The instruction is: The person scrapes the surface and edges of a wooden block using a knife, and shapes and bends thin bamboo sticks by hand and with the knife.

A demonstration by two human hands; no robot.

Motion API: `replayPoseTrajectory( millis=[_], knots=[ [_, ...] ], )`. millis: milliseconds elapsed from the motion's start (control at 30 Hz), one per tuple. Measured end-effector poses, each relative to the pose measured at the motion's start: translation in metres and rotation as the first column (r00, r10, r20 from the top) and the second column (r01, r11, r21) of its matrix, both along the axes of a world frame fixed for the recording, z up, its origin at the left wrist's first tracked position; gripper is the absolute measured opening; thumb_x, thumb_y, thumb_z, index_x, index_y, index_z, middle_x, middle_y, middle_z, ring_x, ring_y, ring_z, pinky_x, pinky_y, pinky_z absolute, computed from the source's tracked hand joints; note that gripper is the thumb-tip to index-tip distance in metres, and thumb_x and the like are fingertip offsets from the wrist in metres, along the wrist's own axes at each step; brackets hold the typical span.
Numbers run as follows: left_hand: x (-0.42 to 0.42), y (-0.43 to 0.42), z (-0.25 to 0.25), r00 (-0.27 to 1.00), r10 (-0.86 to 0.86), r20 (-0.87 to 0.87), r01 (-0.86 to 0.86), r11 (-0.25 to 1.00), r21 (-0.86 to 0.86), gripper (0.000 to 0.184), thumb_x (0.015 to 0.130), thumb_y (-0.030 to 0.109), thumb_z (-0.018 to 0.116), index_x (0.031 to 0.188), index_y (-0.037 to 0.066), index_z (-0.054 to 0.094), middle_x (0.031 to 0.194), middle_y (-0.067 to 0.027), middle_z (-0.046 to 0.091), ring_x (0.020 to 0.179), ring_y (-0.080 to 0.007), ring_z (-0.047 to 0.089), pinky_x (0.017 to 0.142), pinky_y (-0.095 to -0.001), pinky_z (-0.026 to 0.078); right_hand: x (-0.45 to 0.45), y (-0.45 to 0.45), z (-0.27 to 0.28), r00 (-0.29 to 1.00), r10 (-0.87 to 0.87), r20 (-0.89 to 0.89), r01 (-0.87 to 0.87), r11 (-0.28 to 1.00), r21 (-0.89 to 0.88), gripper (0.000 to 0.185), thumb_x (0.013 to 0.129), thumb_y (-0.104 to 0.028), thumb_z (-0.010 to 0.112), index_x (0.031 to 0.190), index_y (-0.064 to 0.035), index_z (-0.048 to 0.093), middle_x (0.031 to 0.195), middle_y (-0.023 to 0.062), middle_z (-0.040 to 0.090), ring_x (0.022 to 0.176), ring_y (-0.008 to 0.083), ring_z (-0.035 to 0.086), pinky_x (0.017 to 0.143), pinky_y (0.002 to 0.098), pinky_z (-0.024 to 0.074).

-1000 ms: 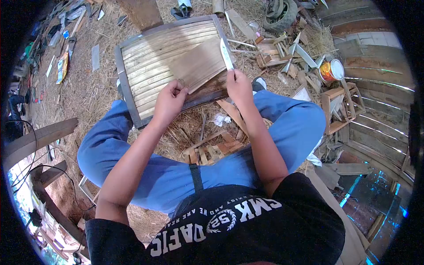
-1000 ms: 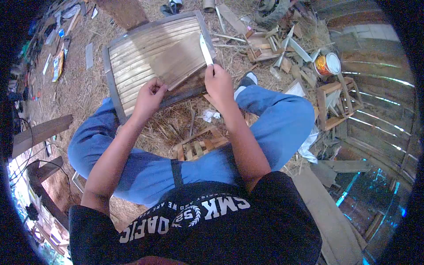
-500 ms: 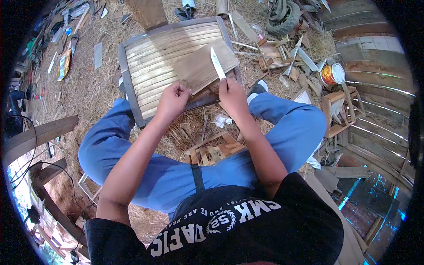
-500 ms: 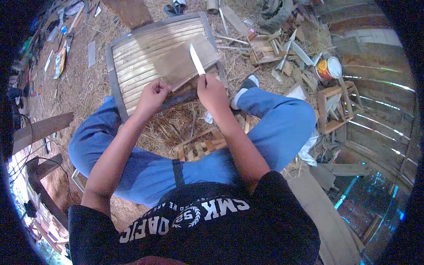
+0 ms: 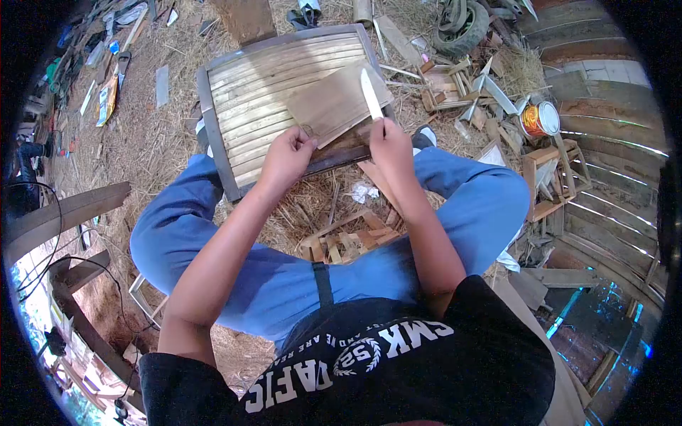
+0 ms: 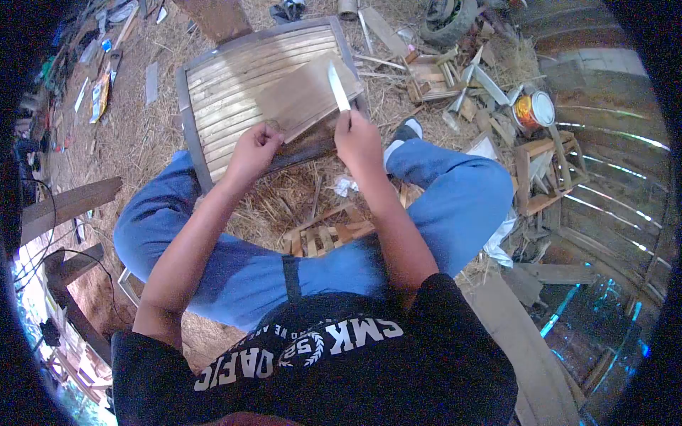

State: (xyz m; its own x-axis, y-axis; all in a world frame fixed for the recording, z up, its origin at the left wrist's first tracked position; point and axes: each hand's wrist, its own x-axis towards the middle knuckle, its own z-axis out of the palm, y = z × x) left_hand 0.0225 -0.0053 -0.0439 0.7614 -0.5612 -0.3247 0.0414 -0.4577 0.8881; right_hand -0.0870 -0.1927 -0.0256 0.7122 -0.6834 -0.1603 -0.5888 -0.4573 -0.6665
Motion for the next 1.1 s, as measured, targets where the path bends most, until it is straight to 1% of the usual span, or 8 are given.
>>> replayPoseTrajectory(
  millis=[200, 433, 500, 667, 700, 767, 967, 1100],
  knots=[
    [0.001, -0.003, -0.001, 1.0, 0.009, -0.006, -0.009, 1.0, -0.027, 0.021, 0.09, 0.018, 0.069, 0.086, 0.0, 0.06, 0.067, -0.006, 0.058, 0.062, -0.0138, 0.051, 0.06, -0.0322, 0.044, -0.004, 0.04, 0.005, 0.977, 0.213, 0.02, -0.212, 0.977, -0.027, 0.034, 0.1, -0.028, 0.048, 0.088, 0.0002, 0.063, 0.085, 0.0261, 0.067, 0.084, 0.0475, 0.065, 0.076, 0.0553, 0.0503],
    [0.007, 0.0, -0.007, 0.996, -0.036, -0.076, 0.032, 0.998, -0.05, 0.022, 0.092, 0.019, 0.068, 0.085, -0.001, 0.061, 0.068, -0.0031, 0.058, 0.063, -0.0114, 0.049, 0.059, -0.0311, 0.043, -0.001, -0.002, 0.018, 0.992, -0.117, 0.045, 0.106, 0.975, 0.195, 0.033, 0.1, -0.03, 0.049, 0.089, -0.0017, 0.062, 0.076, 0.026, 0.065, 0.075, 0.0495, 0.064, 0.068, 0.0568, 0.0497],
    [0.009, 0.0, -0.01, 0.995, -0.043, -0.087, 0.037, 0.997, -0.072, 0.021, 0.092, 0.019, 0.068, 0.085, 0.0, 0.061, 0.068, -0.003, 0.057, 0.063, -0.0114, 0.05, 0.059, -0.031, 0.043, -0.001, 0.011, -0.003, 0.993, 0.086, 0.086, -0.07, 0.982, -0.173, 0.034, 0.099, -0.031, 0.05, 0.087, -0.0015, 0.061, 0.076, 0.0273, 0.065, 0.076, 0.0498, 0.063, 0.07, 0.0582, 0.0494],
    [0.01, 0.001, -0.021, 0.992, -0.045, -0.116, 0.029, 0.99, -0.139, 0.022, 0.092, 0.019, 0.068, 0.086, -0.001, 0.061, 0.067, -0.0036, 0.057, 0.063, -0.0121, 0.05, 0.06, -0.0312, 0.043, -0.005, 0.014, -0.003, 0.988, 0.142, 0.059, -0.132, 0.981, -0.141, 0.033, 0.099, -0.029, 0.049, 0.091, -0.0031, 0.066, 0.079, 0.0259, 0.066, 0.077, 0.0479, 0.065, 0.073, 0.0551, 0.0516],
    [0.008, 0.001, -0.011, 0.995, -0.042, -0.087, 0.036, 0.997, -0.068, 0.022, 0.092, 0.019, 0.068, 0.085, 0.0, 0.06, 0.067, -0.0042, 0.057, 0.063, -0.0127, 0.05, 0.061, -0.0315, 0.043, -0.003, -0.002, 0.015, 0.992, -0.114, 0.058, 0.091, 0.945, 0.314, 0.031, 0.099, -0.027, 0.048, 0.095, -0.0033, 0.068, 0.079, 0.0246, 0.067, 0.077, 0.0458, 0.066, 0.072, 0.0524, 0.052],
    [0.007, -0.001, -0.004, 0.998, -0.035, -0.052, 0.034, 0.999, -0.01, 0.022, 0.091, 0.019, 0.068, 0.085, 0.0, 0.06, 0.067, -0.0047, 0.057, 0.063, -0.0132, 0.05, 0.061, -0.0319, 0.044, -0.001, -0.003, 0.016, 0.998, 0.0, 0.068, -0.003, 0.999, 0.05, 0.03, 0.099, -0.024, 0.047, 0.093, -0.0025, 0.067, 0.079, 0.0245, 0.066, 0.078, 0.0446, 0.066, 0.071, 0.0509, 0.052],
    [0.011, 0.0, -0.009, 0.995, -0.089, -0.042, 0.088, 0.996, -0.017, 0.021, 0.091, 0.018, 0.067, 0.084, 0.0, 0.06, 0.068, -0.006, 0.058, 0.065, -0.014, 0.051, 0.062, -0.0326, 0.044, -0.001, 0.044, 0.018, 0.967, 0.253, -0.028, -0.253, 0.967, -0.014, 0.031, 0.097, -0.028, 0.051, 0.089, -0.0018, 0.065, 0.085, 0.0258, 0.067, 0.084, 0.0473, 0.064, 0.076, 0.054, 0.0504],
    [0.007, 0.002, -0.002, 0.997, -0.061, -0.042, 0.06, 0.998, -0.028, 0.019, 0.092, 0.018, 0.066, 0.085, 0.0, 0.06, 0.069, -0.0051, 0.058, 0.064, -0.0135, 0.05, 0.062, -0.0316, 0.044, -0.001, -0.001, 0.01, 1.0, -0.014, -0.006, 0.015, 0.996, 0.091, 0.032, 0.099, -0.029, 0.049, 0.09, -0.0027, 0.065, 0.086, 0.0257, 0.067, 0.084, 0.0468, 0.064, 0.077, 0.0553, 0.0501]
  ],
)
